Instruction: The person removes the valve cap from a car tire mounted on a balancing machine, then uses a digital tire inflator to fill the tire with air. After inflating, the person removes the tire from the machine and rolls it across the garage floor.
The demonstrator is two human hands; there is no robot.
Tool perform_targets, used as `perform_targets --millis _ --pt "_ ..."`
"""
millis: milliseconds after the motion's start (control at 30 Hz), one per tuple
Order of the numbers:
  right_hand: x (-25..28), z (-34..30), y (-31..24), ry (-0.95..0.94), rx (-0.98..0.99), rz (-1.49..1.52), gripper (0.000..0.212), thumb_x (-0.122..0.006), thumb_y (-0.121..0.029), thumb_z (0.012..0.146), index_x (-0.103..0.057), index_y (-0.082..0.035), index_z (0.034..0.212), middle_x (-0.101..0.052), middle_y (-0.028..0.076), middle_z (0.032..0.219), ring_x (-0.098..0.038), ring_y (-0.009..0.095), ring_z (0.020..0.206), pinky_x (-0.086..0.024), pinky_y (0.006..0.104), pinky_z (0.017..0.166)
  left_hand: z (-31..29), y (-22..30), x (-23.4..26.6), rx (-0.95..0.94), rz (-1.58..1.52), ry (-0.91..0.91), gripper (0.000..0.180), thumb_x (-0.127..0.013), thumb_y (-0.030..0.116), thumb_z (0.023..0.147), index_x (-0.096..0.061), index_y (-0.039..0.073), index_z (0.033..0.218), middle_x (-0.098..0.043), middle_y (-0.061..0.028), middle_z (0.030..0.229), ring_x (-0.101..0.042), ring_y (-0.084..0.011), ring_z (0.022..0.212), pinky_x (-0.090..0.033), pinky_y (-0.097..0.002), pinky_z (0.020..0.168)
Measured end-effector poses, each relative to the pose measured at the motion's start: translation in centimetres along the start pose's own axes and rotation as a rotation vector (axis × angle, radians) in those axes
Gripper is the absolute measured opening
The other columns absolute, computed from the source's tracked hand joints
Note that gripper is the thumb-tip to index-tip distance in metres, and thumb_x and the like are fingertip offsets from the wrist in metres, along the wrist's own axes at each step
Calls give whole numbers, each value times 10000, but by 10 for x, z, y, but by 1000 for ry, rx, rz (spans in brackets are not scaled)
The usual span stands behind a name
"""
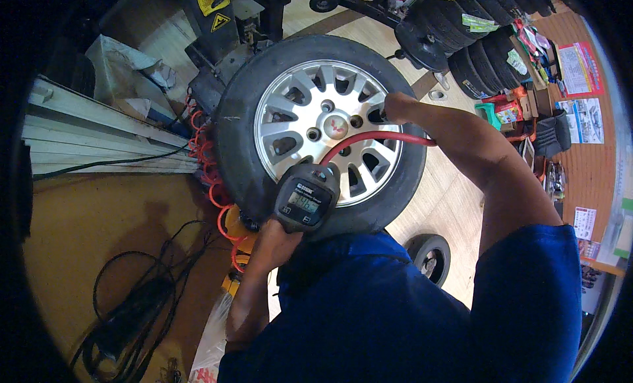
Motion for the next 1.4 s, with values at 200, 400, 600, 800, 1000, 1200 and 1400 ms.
perform_targets --millis 200,400,600,800,1000,1200,1400 --pt "15 -9 -16 -42 109 -203 186 -685 -97 820 -789 14 927 -766 233 935 -766 386 899 -613 458 802 -13 -5 3 107 20 -6 363 -701 178 845 -689 -5 1158 -700 -294 1149 -647 -471 1140 -527 -499 957" --pt "15 -11 -5 -21 -3 -11 211 -669 -108 836 -781 32 946 -760 245 933 -765 391 900 -610 462 794 -15 0 3 42 1 24 334 -697 167 842 -704 -12 1124 -705 -296 1122 -651 -475 1121 -532 -504 943" --pt "11 -13 -6 -29 52 -24 265 -622 -158 920 -760 65 960 -747 280 975 -758 408 942 -614 490 815 -12 -9 -7 129 87 -47 303 -687 180 849 -724 -22 1072 -703 -307 1115 -656 -479 1105 -532 -510 935" --pt "14 -16 -16 -65 114 -125 217 -628 -95 885 -761 61 956 -744 288 977 -756 420 947 -620 486 798 -8 -4 -4 76 66 -60 322 -680 188 859 -710 -23 1102 -699 -310 1128 -650 -479 1124 -525 -506 954" --pt "17 -23 -2 -18 -65 112 187 -630 -55 854 -766 49 929 -749 277 999 -757 421 956 -621 484 804 -7 -9 -6 105 87 -71 374 -676 177 856 -690 2 1186 -693 -309 1166 -643 -474 1157 -518 -495 975" --pt "3 -4 -11 4 136 -136 173 -659 -54 827 -774 41 916 -756 253 970 -762 402 915 -626 455 781 -7 -5 -4 130 73 -79 369 -670 174 862 -674 -11 1182 -687 -309 1184 -631 -493 1155 -515 -503 978" --pt "9 -11 -3 -14 -9 20 183 -687 -72 826 -780 36 940 -759 248 957 -764 388 926 -620 454 788 -8 4 0 117 94 -64 409 -716 166 823 -694 1 1196 -706 -300 1154 -657 -457 1162 -527 -486 965"
Point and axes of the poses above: each hand's wrist, its own z-axis towards the middle knuckle, its own x-axis out of the back of the hand, y = z × x, the point moved 9 cm from there along z, towards the middle knuckle
